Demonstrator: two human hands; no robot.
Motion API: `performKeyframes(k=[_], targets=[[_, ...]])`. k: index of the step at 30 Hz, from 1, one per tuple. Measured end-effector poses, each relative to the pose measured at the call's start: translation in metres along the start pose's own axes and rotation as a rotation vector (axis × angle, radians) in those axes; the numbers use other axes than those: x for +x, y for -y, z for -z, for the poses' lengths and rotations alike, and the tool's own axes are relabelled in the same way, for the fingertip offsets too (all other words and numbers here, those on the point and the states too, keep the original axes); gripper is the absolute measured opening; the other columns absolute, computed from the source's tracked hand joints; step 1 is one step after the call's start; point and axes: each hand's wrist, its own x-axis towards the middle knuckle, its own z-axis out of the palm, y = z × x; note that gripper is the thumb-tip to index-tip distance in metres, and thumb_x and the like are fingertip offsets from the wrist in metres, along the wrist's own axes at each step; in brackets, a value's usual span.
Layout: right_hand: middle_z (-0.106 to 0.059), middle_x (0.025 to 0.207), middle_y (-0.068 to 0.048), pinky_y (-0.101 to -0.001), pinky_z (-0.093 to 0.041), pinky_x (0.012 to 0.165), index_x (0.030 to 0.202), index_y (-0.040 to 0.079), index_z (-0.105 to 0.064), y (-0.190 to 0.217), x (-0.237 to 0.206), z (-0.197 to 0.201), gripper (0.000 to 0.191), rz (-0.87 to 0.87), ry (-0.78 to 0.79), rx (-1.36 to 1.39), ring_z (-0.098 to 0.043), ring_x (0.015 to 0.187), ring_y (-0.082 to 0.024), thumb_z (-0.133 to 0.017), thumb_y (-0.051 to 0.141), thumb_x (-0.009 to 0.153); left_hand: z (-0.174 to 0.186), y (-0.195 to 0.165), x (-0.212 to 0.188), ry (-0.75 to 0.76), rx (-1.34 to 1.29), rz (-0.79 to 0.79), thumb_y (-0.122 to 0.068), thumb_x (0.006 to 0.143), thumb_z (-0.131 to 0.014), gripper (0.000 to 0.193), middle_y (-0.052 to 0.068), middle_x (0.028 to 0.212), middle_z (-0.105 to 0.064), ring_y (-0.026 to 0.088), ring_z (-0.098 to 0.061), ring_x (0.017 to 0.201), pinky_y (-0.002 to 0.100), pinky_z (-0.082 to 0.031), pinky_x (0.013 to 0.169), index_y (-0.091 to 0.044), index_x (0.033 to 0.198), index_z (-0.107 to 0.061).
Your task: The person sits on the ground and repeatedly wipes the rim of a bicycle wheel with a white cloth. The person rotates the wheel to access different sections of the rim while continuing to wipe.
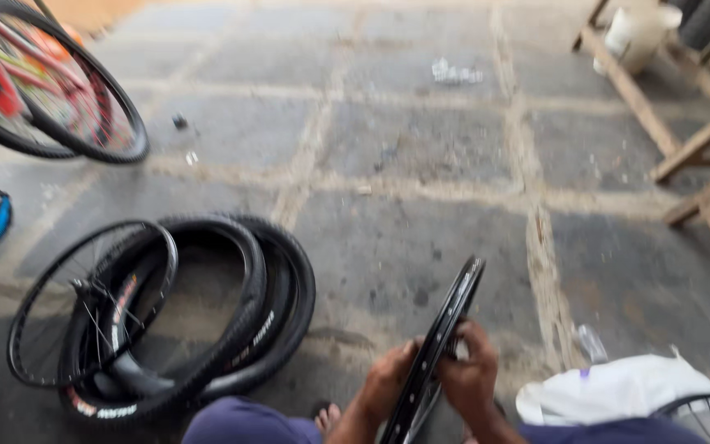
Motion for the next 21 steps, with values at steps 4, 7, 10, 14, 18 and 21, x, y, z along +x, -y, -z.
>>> performKeyframes(k=[4, 7, 10, 14, 18, 21], targets=[[-0.073, 0.108, -0.009, -0.0326, -0.054, 0.081, 0.09, 0.003, -0.072, 0.017, 0.003, 0.009, 0.025, -0.033, 0.122, 0.071, -0.068, 0.096, -0.02, -0.086, 0.005, 0.07, -0.001, -0.019, -0.01, 0.242, -0.408, 0.179, -0.03, 0.11, -0.051, 0.045, 0.004, 0.115, -0.07, 0.009, -0.066, 0.098, 0.023, -0.053, 0.086, 0.0, 0.143, -0.058], [-0.073, 0.118, -0.008, -0.0322, -0.055, 0.091, 0.096, 0.003, -0.074, 0.021, 0.01, 0.02, 0.028, 0.04, 0.23, 0.072, -0.07, 0.105, -0.019, -0.084, 0.001, 0.07, -0.007, -0.032, -0.01, 0.333, -0.537, 0.175, -0.024, 0.111, -0.055, 0.045, 0.006, 0.118, -0.07, 0.011, -0.066, 0.096, 0.024, -0.053, 0.084, 0.0, 0.149, -0.055], [-0.074, 0.119, -0.007, -0.0327, -0.056, 0.091, 0.1, 0.003, -0.075, 0.022, 0.008, 0.027, 0.032, -0.014, 0.273, 0.033, -0.071, 0.104, -0.02, -0.084, 0.001, 0.07, -0.012, -0.03, -0.011, 0.321, -0.472, 0.201, -0.026, 0.105, -0.055, 0.047, 0.006, 0.119, -0.071, 0.012, -0.07, 0.099, 0.026, -0.057, 0.088, -0.002, 0.145, -0.054], [-0.072, 0.126, -0.009, -0.034, -0.055, 0.096, 0.105, 0.003, -0.075, 0.023, 0.013, 0.039, 0.033, 0.005, 0.394, 0.066, -0.07, 0.114, -0.022, -0.083, 0.0, 0.072, -0.013, -0.013, -0.004, 0.278, -0.397, 0.206, -0.03, 0.11, -0.054, 0.044, 0.005, 0.113, -0.071, 0.01, -0.069, 0.094, 0.024, -0.056, 0.084, 0.0, 0.142, -0.058], [-0.063, 0.144, -0.011, -0.0376, -0.051, 0.106, 0.12, 0.005, -0.073, 0.022, 0.028, 0.056, 0.037, 0.033, 0.67, 0.115, -0.061, 0.133, -0.026, -0.077, 0.004, 0.083, -0.018, 0.004, 0.0, 0.232, -0.408, 0.15, -0.038, 0.113, -0.053, 0.041, 0.004, 0.102, -0.071, 0.009, -0.066, 0.083, 0.024, -0.055, 0.075, -0.002, 0.13, -0.063], [-0.05, 0.154, -0.011, -0.042, -0.046, 0.108, 0.124, 0.006, -0.071, 0.018, 0.032, 0.057, 0.045, -0.056, 0.8, 0.165, -0.049, 0.143, -0.028, -0.08, 0.009, 0.079, -0.015, -0.001, 0.004, 0.279, -0.271, 0.206, -0.043, 0.113, -0.052, 0.042, 0.001, 0.093, -0.068, 0.006, -0.061, 0.074, 0.021, -0.048, 0.06, -0.005, 0.126, -0.063]])
